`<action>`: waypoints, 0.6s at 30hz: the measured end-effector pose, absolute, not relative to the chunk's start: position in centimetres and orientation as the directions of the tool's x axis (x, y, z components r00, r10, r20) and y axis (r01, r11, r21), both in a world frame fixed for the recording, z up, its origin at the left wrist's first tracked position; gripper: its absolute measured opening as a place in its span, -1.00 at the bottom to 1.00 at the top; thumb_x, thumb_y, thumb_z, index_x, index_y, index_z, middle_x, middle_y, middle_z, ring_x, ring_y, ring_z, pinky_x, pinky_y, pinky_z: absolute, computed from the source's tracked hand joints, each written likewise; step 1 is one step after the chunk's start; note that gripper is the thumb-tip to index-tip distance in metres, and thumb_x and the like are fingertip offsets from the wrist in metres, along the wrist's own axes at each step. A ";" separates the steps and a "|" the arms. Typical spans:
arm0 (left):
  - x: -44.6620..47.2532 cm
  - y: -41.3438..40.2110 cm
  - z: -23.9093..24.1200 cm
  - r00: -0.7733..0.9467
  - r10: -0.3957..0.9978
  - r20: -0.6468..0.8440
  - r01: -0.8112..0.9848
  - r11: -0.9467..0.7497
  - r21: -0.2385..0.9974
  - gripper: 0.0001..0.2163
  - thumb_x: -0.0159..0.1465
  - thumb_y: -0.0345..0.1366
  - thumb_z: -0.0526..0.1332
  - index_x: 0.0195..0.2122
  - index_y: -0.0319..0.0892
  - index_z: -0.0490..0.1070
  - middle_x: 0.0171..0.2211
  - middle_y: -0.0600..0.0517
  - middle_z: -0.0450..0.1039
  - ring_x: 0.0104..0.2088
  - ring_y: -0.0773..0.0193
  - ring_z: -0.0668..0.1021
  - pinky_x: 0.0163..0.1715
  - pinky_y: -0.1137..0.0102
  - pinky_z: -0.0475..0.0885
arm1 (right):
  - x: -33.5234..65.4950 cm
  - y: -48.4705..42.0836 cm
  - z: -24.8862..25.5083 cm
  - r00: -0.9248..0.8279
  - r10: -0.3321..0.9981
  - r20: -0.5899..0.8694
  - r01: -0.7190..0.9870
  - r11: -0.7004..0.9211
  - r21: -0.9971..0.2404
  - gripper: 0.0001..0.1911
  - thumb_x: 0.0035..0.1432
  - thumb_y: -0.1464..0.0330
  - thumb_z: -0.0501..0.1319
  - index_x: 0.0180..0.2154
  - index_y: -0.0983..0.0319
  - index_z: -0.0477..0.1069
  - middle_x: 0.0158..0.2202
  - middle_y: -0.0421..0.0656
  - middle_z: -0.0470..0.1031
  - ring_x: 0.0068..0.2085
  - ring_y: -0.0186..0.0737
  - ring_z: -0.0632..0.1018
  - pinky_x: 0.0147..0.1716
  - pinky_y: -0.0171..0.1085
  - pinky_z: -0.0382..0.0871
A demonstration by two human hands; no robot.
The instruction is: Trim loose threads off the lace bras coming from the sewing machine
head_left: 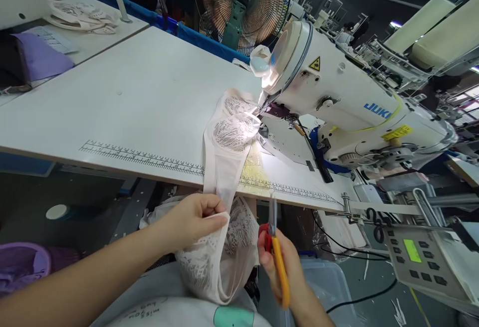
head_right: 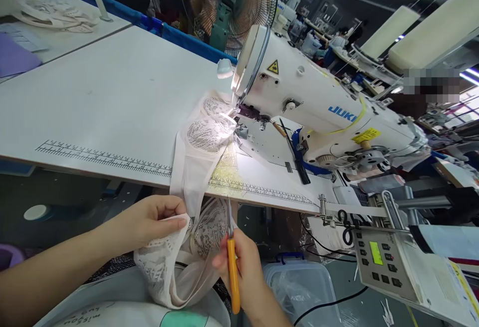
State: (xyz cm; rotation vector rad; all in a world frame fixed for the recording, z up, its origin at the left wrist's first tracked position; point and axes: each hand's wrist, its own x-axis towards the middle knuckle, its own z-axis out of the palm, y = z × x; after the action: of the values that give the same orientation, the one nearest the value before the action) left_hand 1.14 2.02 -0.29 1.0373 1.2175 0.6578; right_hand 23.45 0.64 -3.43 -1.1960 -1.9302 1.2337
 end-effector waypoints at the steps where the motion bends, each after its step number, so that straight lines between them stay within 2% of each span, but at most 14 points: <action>1: 1.0 1.8 -0.3 0.230 0.884 -0.406 0.105 0.392 0.914 -0.78 0.00 -0.17 0.17 -0.59 -0.19 0.22 -0.69 0.21 0.08 -0.65 0.46 0.12 -0.66 0.52 0.01 | 23.4 0.3 -2.9 -0.461 0.887 0.006 0.355 0.191 -0.915 -0.53 0.02 -0.08 0.09 -0.41 0.23 0.27 -0.52 -0.20 0.30 -0.52 -0.30 0.33 -0.55 -0.34 0.21; 3: 0.6 1.3 -0.3 0.190 0.901 -0.390 0.085 0.381 0.921 -0.80 0.02 -0.18 0.18 -0.57 -0.18 0.23 -0.71 0.23 0.06 -0.66 0.46 0.12 -0.66 0.52 0.00 | 23.0 -0.4 -2.2 -0.547 0.837 0.029 0.348 0.258 -0.901 -0.60 -0.04 0.02 0.22 -0.35 0.22 0.33 -0.43 -0.14 0.41 -0.43 -0.22 0.42 -0.44 -0.30 0.28; 5: 0.2 0.9 -0.2 0.173 0.892 -0.418 0.050 0.416 0.908 -0.81 0.02 -0.18 0.19 -0.53 -0.18 0.24 -0.72 0.24 0.08 -0.69 0.48 0.09 -0.67 0.52 -0.03 | 22.1 -1.0 -2.1 -0.652 0.755 0.074 0.361 0.395 -0.845 -0.75 -0.04 0.17 0.24 -0.37 0.20 0.36 -0.44 -0.15 0.44 -0.42 -0.21 0.44 -0.43 -0.29 0.26; 8: -0.3 0.2 0.1 0.142 0.880 -0.454 -0.039 0.463 0.886 -0.79 0.00 -0.21 0.21 -0.55 -0.19 0.19 -0.60 0.14 0.35 -0.71 0.53 0.09 -0.68 0.53 -0.05 | 20.5 -1.6 -3.1 -0.742 0.648 0.173 0.357 0.599 -0.717 -0.95 -0.09 0.37 0.17 -0.48 0.21 0.33 -0.55 -0.17 0.40 -0.51 -0.24 0.39 -0.55 -0.30 0.16; 10: -0.8 -0.2 0.1 0.123 0.870 -0.476 -0.123 0.490 0.863 -0.76 -0.03 -0.22 0.22 -0.58 -0.18 0.12 -0.48 0.04 0.48 -0.71 0.55 0.13 -0.69 0.54 -0.03 | 19.5 -1.6 -3.9 -0.750 0.616 0.241 0.377 0.698 -0.609 -0.95 -0.19 0.44 0.13 -0.53 0.21 0.29 -0.58 -0.17 0.37 -0.53 -0.24 0.35 -0.58 -0.29 0.12; 13: -1.7 -1.1 -0.3 0.115 0.855 -0.505 -0.279 0.516 0.810 -0.72 -0.05 -0.23 0.25 -0.59 -0.17 0.09 -0.52 0.02 0.51 -0.70 0.47 0.27 -0.68 0.55 0.09 | 18.3 -1.4 -4.5 -0.741 0.581 0.336 0.396 0.783 -0.480 -0.88 -0.27 0.50 0.07 -0.55 0.21 0.26 -0.58 -0.16 0.38 -0.54 -0.23 0.35 -0.58 -0.29 0.15; 15: -2.5 -1.8 -0.8 0.146 0.856 -0.497 -0.378 0.512 0.771 -0.70 -0.07 -0.23 0.29 -0.60 -0.16 0.10 -0.57 0.04 0.48 -0.66 0.41 0.34 -0.67 0.53 0.18 | 17.6 -1.2 -4.2 -0.712 0.556 0.428 0.343 0.808 -0.479 -0.88 -0.24 0.51 0.05 -0.55 0.21 0.25 -0.59 -0.16 0.38 -0.54 -0.23 0.38 -0.57 -0.30 0.23; 18: -3.9 -3.2 -1.3 0.208 0.873 -0.442 -0.486 0.484 0.728 -0.65 -0.10 -0.22 0.34 -0.63 -0.18 0.10 -0.60 0.12 0.38 -0.67 0.45 0.31 -0.68 0.55 0.20 | 16.8 -0.9 -2.5 -0.635 0.517 0.574 0.174 0.820 -0.546 -0.89 -0.13 0.52 0.06 -0.48 0.23 0.28 -0.51 -0.11 0.46 -0.45 -0.24 0.48 -0.44 -0.32 0.38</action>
State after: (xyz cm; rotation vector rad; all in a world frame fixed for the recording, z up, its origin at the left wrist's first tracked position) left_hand -3.93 -3.16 -1.28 0.4886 0.9492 0.9996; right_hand 16.84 -0.88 -2.54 -0.5036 -2.2366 0.5781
